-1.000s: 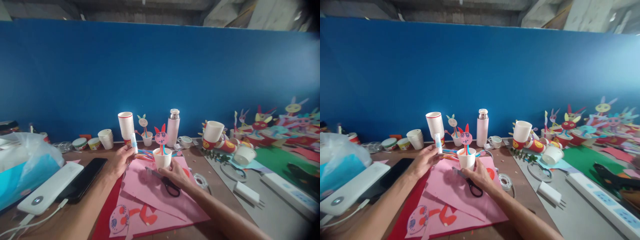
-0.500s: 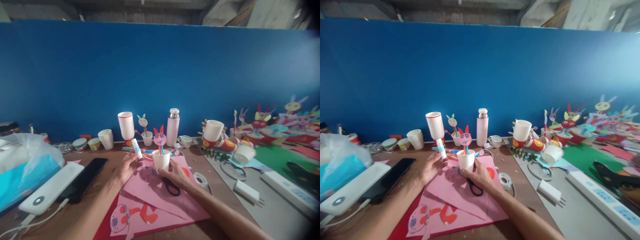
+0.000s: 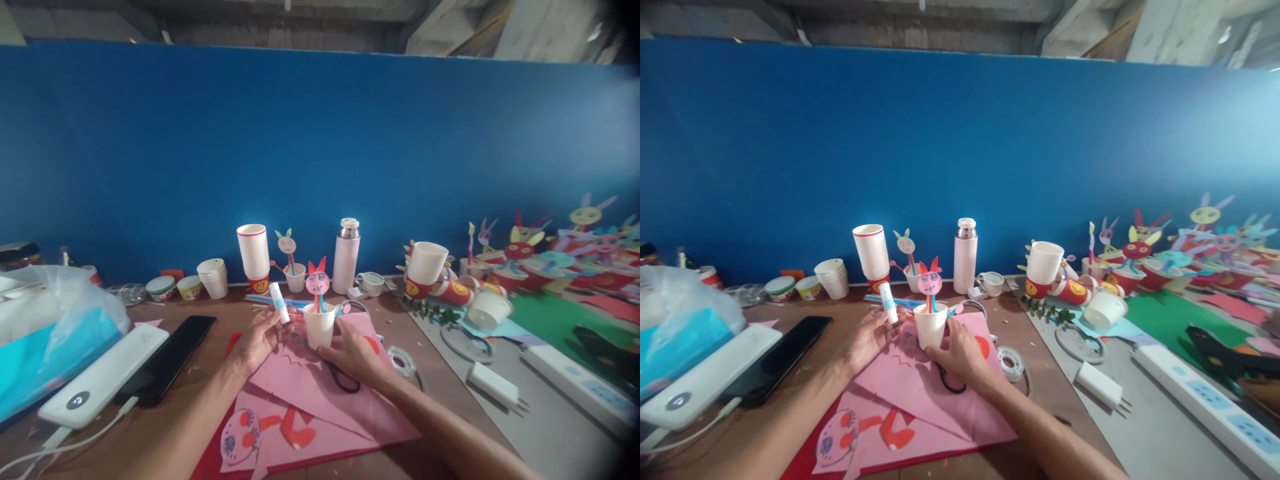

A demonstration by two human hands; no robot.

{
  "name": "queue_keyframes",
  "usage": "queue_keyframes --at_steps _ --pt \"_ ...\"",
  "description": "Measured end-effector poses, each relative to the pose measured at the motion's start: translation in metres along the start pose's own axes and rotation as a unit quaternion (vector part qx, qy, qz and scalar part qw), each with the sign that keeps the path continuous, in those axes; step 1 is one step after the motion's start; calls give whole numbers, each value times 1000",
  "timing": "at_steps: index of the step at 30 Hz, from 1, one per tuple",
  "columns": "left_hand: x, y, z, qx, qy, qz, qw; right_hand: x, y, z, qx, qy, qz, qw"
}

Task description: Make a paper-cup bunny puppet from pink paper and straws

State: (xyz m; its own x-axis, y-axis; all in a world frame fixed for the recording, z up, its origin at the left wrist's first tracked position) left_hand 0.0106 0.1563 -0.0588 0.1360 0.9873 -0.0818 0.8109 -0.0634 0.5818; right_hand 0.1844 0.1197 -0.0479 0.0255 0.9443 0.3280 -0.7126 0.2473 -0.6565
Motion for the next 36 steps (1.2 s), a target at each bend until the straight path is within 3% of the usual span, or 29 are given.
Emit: queue_keyframes --at_steps 7,11,16,18,25,36 --pt "4 -7 3 -7 6 -15 1000 -1 2 5 -136 -65 16 988" --pt "2 -4 1 8 6 -3 1000 0 -12 17 -190 -99 12 977" --pt "-6 6 -2 59 7 10 998 2 -43 61 -160 -200 -70 964" --pt "-9 10 -1 75 5 21 997 -1 -46 78 -138 -243 -87 956" --pt "-13 18 3 71 0 58 996 4 -14 100 -138 -330 -70 931" --pt "-10 15 -1 49 17 63 997 10 8 101 -168 -325 -62 928"
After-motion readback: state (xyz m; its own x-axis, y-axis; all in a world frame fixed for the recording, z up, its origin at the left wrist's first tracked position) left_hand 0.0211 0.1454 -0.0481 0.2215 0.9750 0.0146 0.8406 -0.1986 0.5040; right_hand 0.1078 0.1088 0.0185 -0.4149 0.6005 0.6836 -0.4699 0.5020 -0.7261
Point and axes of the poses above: each hand's wrist, its own x-axis towards the middle knuckle, its own y-axis out of the palm, z = x × y, the point moved 9 cm from there along x, towards the middle knuckle, and after that the axes turned 11 degrees about -z, right-handed, at the moved point
